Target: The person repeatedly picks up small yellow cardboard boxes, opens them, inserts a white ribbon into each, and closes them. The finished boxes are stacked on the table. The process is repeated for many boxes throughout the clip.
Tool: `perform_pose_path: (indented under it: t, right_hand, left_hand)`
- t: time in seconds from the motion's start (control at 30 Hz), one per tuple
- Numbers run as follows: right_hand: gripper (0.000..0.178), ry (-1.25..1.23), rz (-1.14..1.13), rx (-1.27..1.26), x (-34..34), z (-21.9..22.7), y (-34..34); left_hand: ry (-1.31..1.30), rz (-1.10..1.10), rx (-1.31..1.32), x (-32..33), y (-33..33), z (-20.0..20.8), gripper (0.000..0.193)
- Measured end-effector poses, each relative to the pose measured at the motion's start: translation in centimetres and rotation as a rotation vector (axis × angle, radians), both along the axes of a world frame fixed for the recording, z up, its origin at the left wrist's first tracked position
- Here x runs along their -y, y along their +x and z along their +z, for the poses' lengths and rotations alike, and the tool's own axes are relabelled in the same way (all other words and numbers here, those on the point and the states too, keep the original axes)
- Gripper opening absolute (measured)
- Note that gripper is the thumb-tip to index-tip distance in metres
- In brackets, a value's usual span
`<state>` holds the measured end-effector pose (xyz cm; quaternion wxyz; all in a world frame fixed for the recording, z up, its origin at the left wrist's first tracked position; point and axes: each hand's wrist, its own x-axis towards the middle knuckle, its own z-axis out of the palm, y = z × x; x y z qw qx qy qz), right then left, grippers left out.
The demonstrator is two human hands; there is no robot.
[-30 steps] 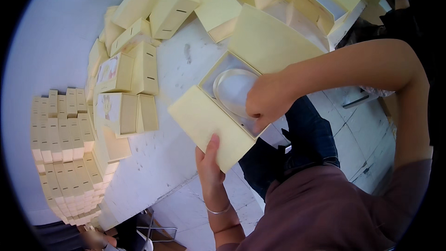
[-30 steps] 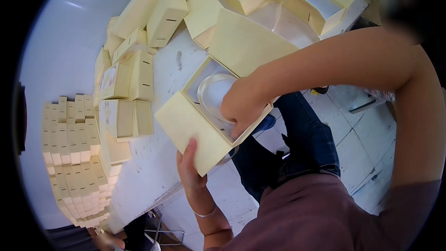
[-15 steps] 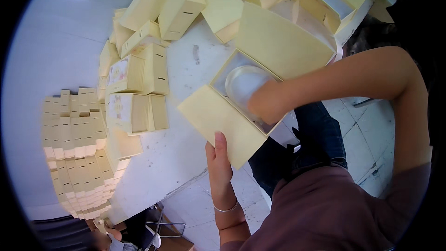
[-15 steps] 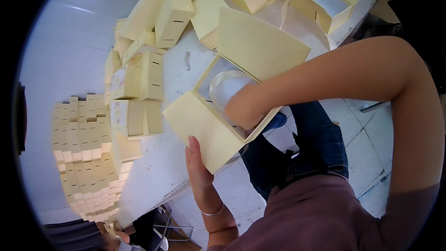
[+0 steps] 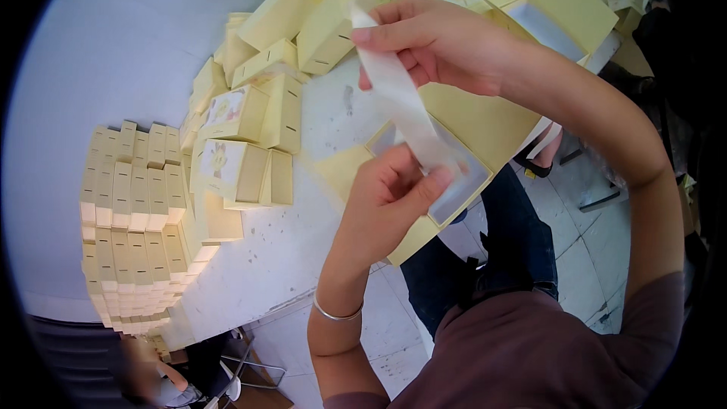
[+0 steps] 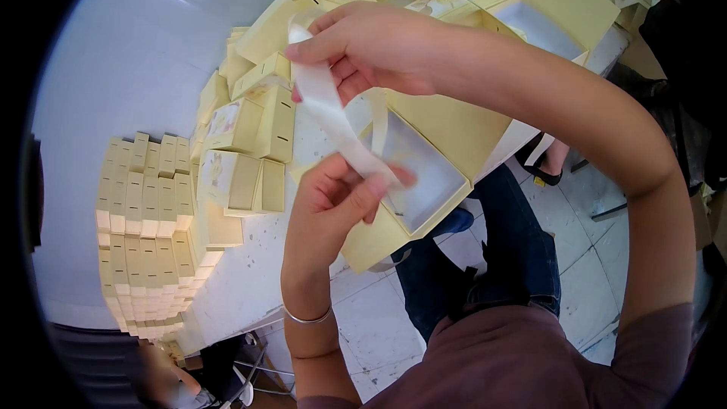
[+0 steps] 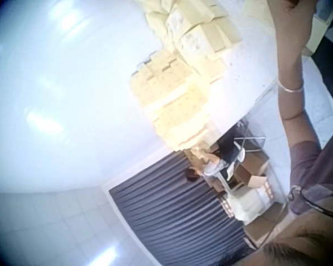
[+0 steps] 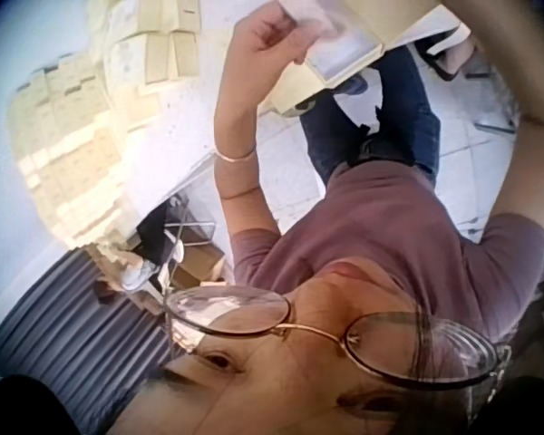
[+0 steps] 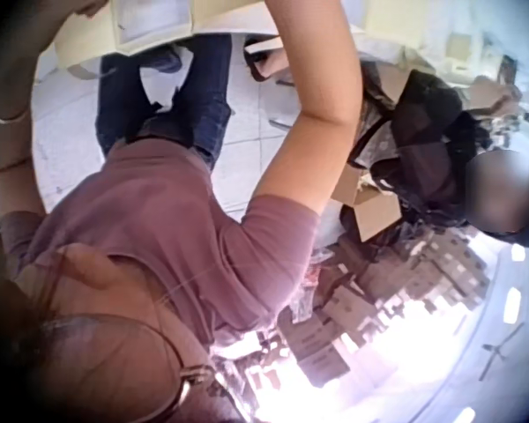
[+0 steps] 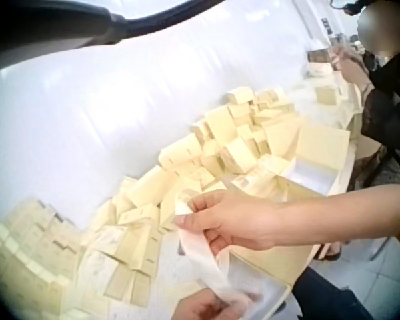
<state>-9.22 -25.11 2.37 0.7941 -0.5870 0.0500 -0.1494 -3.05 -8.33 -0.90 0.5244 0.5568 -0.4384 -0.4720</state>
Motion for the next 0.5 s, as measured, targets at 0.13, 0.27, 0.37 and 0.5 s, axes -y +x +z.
perform_pose_path:
  t: [0.13, 0.27, 0.37, 0.5]
  right_hand:
    - [0.021, 0.082, -0.093, 0.052, 1.9, 0.0, -1.0]
    - [0.017, 0.066, -0.193, 0.057, 4.5, -0.2, -1.8]
    - [0.03, 0.174, -0.234, 0.046, 7.5, -0.5, -1.7]
    - [0.017, -0.019, -0.216, -0.183, 9.6, 0.0, -4.3]
  left_hand:
    - [-0.017, -0.015, -0.152, -1.4, 1.0, -0.3, 0.018]
    - [0.063, 0.046, -0.119, -3.8, 3.6, -0.3, 0.014]
    - [0.137, 0.145, 0.043, -5.9, 4.8, 0.2, 0.011]
    - [0.161, 0.209, 0.134, -7.7, 6.8, 0.5, 0.011]
